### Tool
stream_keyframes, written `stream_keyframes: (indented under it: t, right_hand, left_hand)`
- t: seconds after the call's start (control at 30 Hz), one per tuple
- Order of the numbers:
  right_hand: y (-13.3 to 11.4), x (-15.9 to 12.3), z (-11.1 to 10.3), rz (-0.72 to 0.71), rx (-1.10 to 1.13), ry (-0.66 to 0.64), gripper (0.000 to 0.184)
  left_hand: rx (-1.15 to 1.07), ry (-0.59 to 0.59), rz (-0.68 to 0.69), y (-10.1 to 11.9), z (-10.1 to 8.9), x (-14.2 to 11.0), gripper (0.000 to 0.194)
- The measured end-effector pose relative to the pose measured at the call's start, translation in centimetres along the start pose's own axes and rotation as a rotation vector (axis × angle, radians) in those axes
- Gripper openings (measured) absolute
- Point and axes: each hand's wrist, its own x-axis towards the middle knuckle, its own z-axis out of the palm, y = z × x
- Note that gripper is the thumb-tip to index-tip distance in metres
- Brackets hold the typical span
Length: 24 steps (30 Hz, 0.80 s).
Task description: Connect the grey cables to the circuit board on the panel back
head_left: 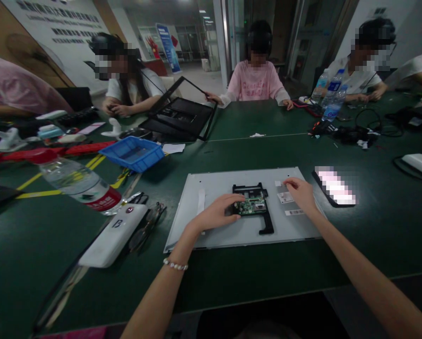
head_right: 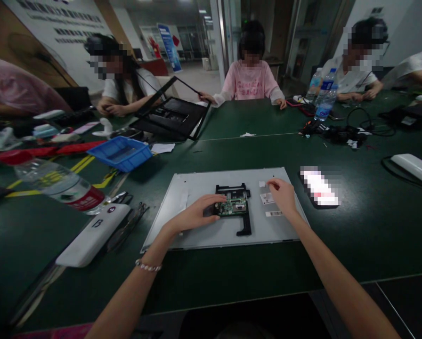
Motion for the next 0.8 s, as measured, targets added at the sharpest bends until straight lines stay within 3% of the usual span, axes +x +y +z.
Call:
stream_keyframes:
  t: [0.13,0.33,0.57,0.8]
  right_hand:
    - [-0.6,0.0,-0.4,-0.107,-0.017,-0.078,0.026]
    - [-1.1,0.4,-0.1,-0.35,-0.239,-0.247,0.026]
    - [0.4,1.2,0.6,-0.366,-0.249,-0.23,0.024]
    - [0.0,1.1,0.3,-0.336,-0.309,-0.181,0.026]
  left_hand:
    - [0.021,0.006,0.001,0.2,0.1,0.0,0.053]
    - [0.041,0.01,0.006,0.5,0.1,-0.1,0.053]
    - [0.069,0.021,0.012,0.3,0.4,0.0,0.055]
    - [0.071,0.039,0.008,0.0,0.8,-0.1,0.056]
